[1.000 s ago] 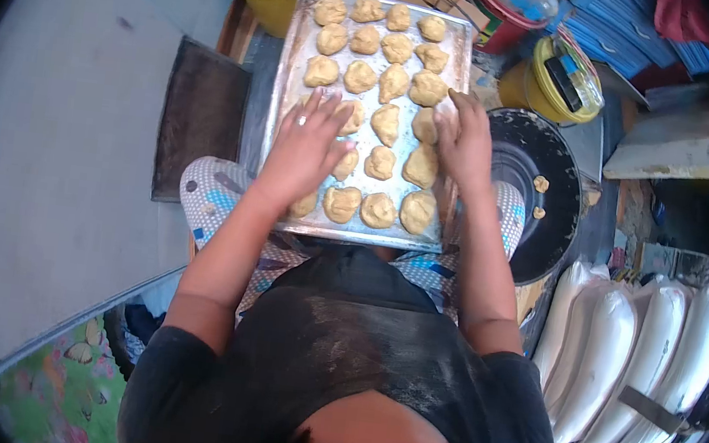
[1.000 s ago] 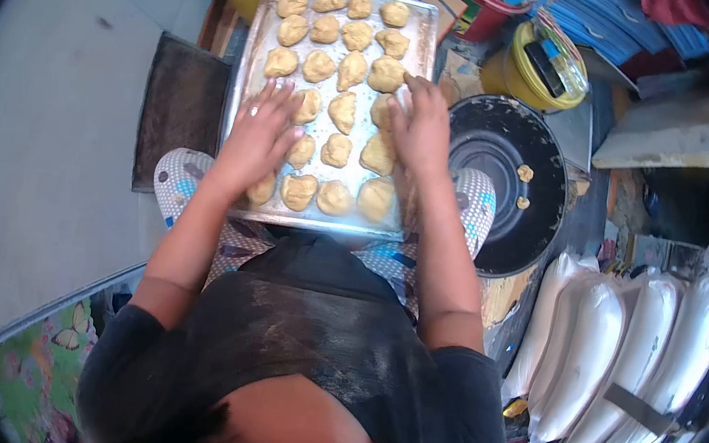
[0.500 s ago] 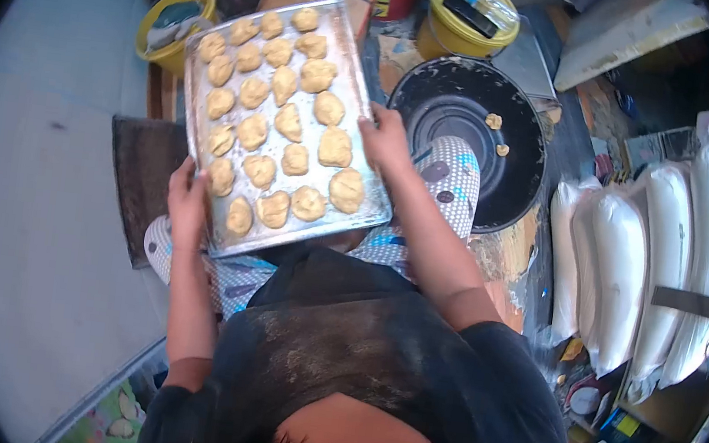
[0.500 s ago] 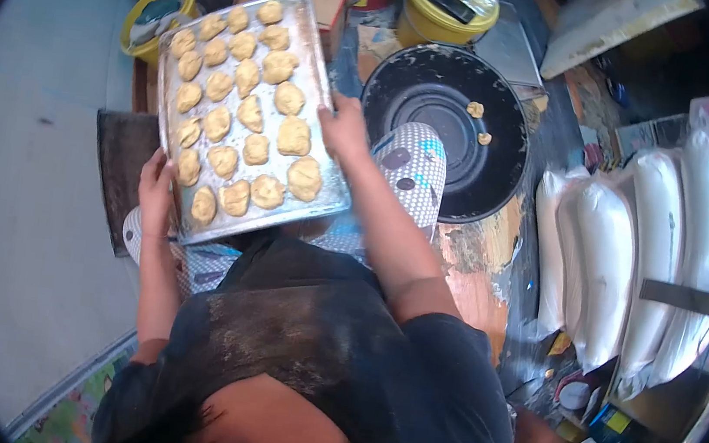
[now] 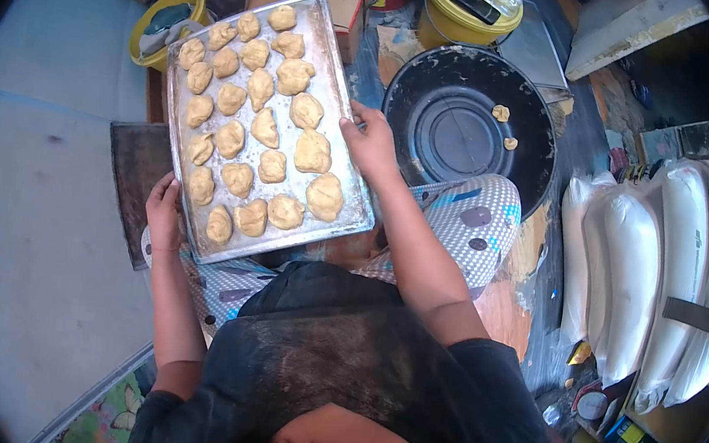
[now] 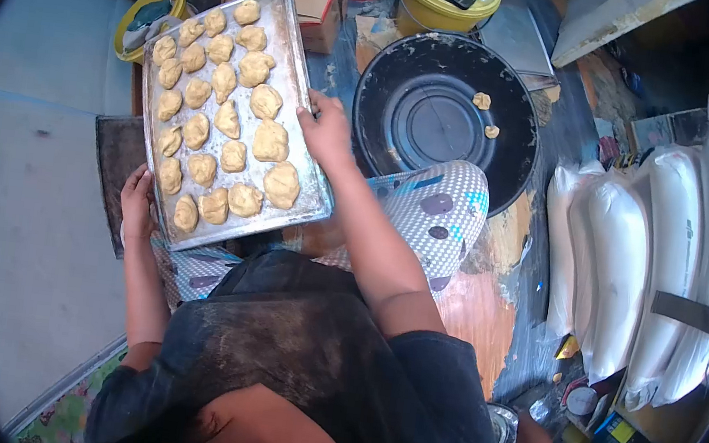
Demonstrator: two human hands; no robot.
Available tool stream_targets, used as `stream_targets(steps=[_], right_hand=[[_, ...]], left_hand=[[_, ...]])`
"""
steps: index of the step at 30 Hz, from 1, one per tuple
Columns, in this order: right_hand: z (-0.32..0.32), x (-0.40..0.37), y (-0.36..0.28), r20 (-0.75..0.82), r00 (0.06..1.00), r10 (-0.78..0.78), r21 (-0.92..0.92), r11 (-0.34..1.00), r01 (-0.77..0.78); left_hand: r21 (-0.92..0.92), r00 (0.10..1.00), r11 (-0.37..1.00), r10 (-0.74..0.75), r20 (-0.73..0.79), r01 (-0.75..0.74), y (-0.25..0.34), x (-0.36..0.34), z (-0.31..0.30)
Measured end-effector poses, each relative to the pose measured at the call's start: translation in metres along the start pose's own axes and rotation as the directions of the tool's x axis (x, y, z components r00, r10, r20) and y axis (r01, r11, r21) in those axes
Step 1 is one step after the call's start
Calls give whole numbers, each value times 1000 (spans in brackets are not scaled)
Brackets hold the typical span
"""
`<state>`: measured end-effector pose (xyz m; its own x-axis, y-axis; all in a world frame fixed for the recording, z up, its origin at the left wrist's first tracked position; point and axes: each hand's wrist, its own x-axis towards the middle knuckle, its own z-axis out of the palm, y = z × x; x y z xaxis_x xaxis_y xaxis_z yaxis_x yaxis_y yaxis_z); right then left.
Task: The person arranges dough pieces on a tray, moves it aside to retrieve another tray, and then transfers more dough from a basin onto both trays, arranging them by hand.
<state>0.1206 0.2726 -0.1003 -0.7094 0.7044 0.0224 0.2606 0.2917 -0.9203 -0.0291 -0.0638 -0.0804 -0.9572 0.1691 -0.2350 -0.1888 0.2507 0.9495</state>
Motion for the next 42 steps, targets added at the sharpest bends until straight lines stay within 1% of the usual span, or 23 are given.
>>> stream_targets(steps=[3,5,6,7,9,11,12,15,16,17,18,21,23,25,28,29,31,33,35,36,39,40,42], right_hand=[[5,10,12,-4,1000,22,124,992,-22],[8,11,9,-28,999,40,121,992,-36],[9,12,8,-27,998,52,104,993,-49],[12,15,13,0,998,57,142,988,-57],[13,11,16,-46,999,5,70,998,-2],[6,8,5,-48,998,-39,26,999,40],[4,8,0,-49,998,-46,43,998,48],[2,6,-6,-15,999,-32,49,998,33],[3,5,-6,-40,994,-100,117,988,104],[4,-3,-17,-69,983,-170,187,966,180],[0,-24,-52,-16,988,-151,205,967,151],[8,-81,-100,129,970,-205,240,956,170],[16,-109,-118,263,933,-244,321,934,154],[39,-126,-115,279,862,-422,338,884,323],[53,-143,-129,514,759,-399,326,910,257],[58,-148,-131,520,754,-401,328,909,257],[67,-159,-132,591,682,-431,279,903,328],[68,-166,-127,598,670,-440,239,896,375],[64,-167,-126,644,667,-375,290,926,240],[59,-167,-131,651,649,-395,284,919,274],[56,-166,-134,620,665,-417,314,908,277],[56,-162,-135,618,669,-413,309,910,276],[51,-151,-135,657,570,-493,271,860,432]], left_hand=[[-58,1000,998,12,11,-12,4,3,1],[65,1000,998,-11,6,11,-4,11,-5],[-19,999,999,-38,20,39,-1,10,-2],[-57,1000,998,12,-5,-12,-4,11,2],[-52,990,991,119,-82,-123,-27,25,5],[-59,992,994,83,-100,-89,-23,26,11],[-66,994,996,45,-104,-52,-23,25,12],[-107,995,992,53,-79,-62,-36,26,13],[-75,990,995,59,-128,-69,-24,13,15],[-104,987,990,82,-137,-97,-23,8,-9],[-85,982,992,77,-172,-93,-6,-13,-31],[-21,938,997,60,-341,-72,58,-104,-90],[107,905,988,146,-400,-112,50,-138,-137],[197,872,977,167,-460,-84,48,-180,-161],[200,836,978,159,-525,-60,-16,-209,-228],[199,833,978,156,-531,-56,-23,-224,-230],[45,802,998,55,-595,-35,-34,-250,-231],[71,803,996,78,-590,-44,-41,-263,-239],[223,805,975,131,-578,1,-23,-266,-223],[128,818,992,87,-568,-17,-28,-264,-224],[127,830,992,71,-553,0,-40,-258,-225],[87,823,995,83,-562,-41,-45,-254,-224],[33,830,998,61,-555,-51,-50,-253,-225]])
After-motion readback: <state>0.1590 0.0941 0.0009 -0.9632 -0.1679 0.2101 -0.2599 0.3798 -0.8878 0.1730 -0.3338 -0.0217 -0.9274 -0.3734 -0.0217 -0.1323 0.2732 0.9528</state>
